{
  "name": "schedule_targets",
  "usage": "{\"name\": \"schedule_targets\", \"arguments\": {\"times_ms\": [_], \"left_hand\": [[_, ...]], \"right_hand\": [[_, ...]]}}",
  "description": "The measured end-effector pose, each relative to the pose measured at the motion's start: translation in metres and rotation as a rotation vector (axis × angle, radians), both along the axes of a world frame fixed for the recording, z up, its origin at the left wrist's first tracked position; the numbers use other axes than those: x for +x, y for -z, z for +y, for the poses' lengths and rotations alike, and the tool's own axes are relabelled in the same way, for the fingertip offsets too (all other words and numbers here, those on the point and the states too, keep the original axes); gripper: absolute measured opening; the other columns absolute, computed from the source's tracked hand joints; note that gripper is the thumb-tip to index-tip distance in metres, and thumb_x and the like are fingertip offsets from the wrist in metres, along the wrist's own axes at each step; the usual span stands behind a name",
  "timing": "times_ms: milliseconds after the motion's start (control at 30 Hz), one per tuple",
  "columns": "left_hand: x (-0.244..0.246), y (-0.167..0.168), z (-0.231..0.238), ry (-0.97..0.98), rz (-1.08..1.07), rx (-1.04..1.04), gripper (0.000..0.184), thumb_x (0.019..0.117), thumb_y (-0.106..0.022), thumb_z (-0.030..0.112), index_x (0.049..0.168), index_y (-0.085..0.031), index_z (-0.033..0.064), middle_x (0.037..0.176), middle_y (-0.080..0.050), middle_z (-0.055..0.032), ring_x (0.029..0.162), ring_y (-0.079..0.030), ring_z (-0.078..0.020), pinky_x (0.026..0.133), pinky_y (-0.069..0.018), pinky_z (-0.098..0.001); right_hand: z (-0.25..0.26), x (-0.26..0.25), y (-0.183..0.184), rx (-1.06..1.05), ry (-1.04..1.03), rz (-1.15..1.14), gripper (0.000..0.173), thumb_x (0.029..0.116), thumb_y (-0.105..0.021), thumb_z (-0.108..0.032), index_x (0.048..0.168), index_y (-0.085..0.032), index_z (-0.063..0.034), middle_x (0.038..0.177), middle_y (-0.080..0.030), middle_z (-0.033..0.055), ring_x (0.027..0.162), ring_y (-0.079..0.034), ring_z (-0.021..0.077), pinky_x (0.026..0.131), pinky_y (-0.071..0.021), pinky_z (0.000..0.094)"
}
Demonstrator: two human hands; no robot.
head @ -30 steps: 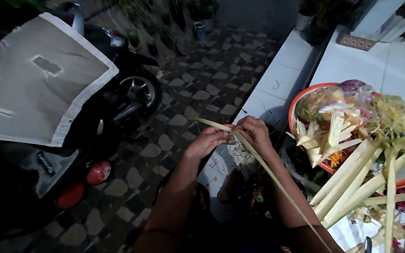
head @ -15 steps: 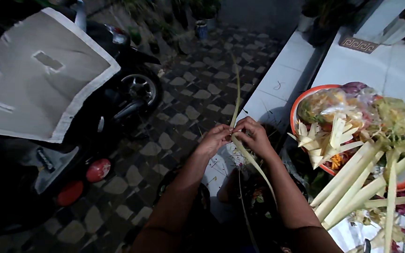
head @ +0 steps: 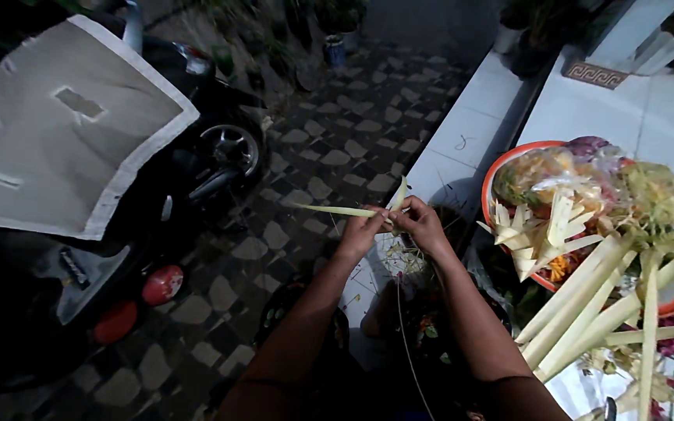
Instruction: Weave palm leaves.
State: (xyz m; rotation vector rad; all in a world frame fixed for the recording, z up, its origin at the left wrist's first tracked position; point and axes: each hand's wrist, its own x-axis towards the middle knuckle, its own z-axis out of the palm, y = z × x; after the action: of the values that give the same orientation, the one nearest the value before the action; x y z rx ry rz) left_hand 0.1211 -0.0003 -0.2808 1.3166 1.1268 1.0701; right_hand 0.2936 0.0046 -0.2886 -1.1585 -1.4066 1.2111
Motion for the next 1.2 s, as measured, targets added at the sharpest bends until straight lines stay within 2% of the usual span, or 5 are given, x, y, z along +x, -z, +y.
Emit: {"name": "schedule_targets", "arguments": {"times_ms": [200,433,667,867,1200], "left_hand": [[-0.004,-0.019,0.002,0.011,-0.158,-0.253,0.025,0.1097,-0.045,0.017,0.112,-0.064,0.0012,0.091,-0.071,-0.0029,0.07,-0.064,-0.0077,0.071,-0.0563,-0.025],[-0.026,-0.02,0.003,0.254,-0.298,-0.307,0.028,0.1034,-0.048,0.001,0.128,-0.062,-0.0006,0.114,-0.07,-0.0086,0.097,-0.069,-0.0137,0.093,-0.0562,-0.0305],[-0.016,-0.014,0.004,0.155,-0.245,-0.319,0.014,0.1051,-0.054,0.012,0.111,-0.063,0.0028,0.098,-0.068,-0.0026,0.082,-0.065,-0.0082,0.08,-0.0563,-0.026],[-0.007,-0.009,0.003,0.06,-0.186,-0.256,0.014,0.1051,-0.051,0.009,0.106,-0.063,0.0014,0.092,-0.067,-0.0033,0.082,-0.065,-0.0098,0.082,-0.0559,-0.0289],[0.002,-0.009,-0.006,0.025,0.018,0.041,0.021,0.1002,-0.059,0.007,0.118,-0.065,-0.0039,0.107,-0.07,-0.0099,0.09,-0.069,-0.0132,0.086,-0.0594,-0.0329]], "right_hand": [[-0.001,0.001,-0.001,0.579,0.082,-0.47,0.008,0.0939,-0.072,-0.016,0.095,-0.077,-0.0106,0.105,-0.073,0.0067,0.096,-0.067,0.0218,0.089,-0.049,0.051],[0.0,0.013,-0.008,0.662,0.043,-0.537,0.01,0.0968,-0.069,-0.018,0.1,-0.078,-0.017,0.11,-0.073,0.0022,0.101,-0.067,0.021,0.092,-0.0476,0.0514],[-0.001,0.01,-0.004,0.78,0.0,-0.549,0.007,0.0941,-0.071,-0.016,0.094,-0.078,-0.0143,0.107,-0.073,0.0026,0.099,-0.066,0.0191,0.095,-0.0465,0.0489],[0.002,0.009,0.0,0.522,-0.072,-0.361,0.01,0.0958,-0.071,-0.022,0.1,-0.077,-0.0146,0.114,-0.07,0.0017,0.102,-0.066,0.0156,0.094,-0.0504,0.0483],[-0.005,0.002,-0.007,-0.04,0.016,-0.013,0.024,0.0967,-0.072,-0.016,0.114,-0.057,-0.0067,0.082,-0.064,0.0064,0.06,-0.055,0.0116,0.057,-0.0495,0.0282]]}}
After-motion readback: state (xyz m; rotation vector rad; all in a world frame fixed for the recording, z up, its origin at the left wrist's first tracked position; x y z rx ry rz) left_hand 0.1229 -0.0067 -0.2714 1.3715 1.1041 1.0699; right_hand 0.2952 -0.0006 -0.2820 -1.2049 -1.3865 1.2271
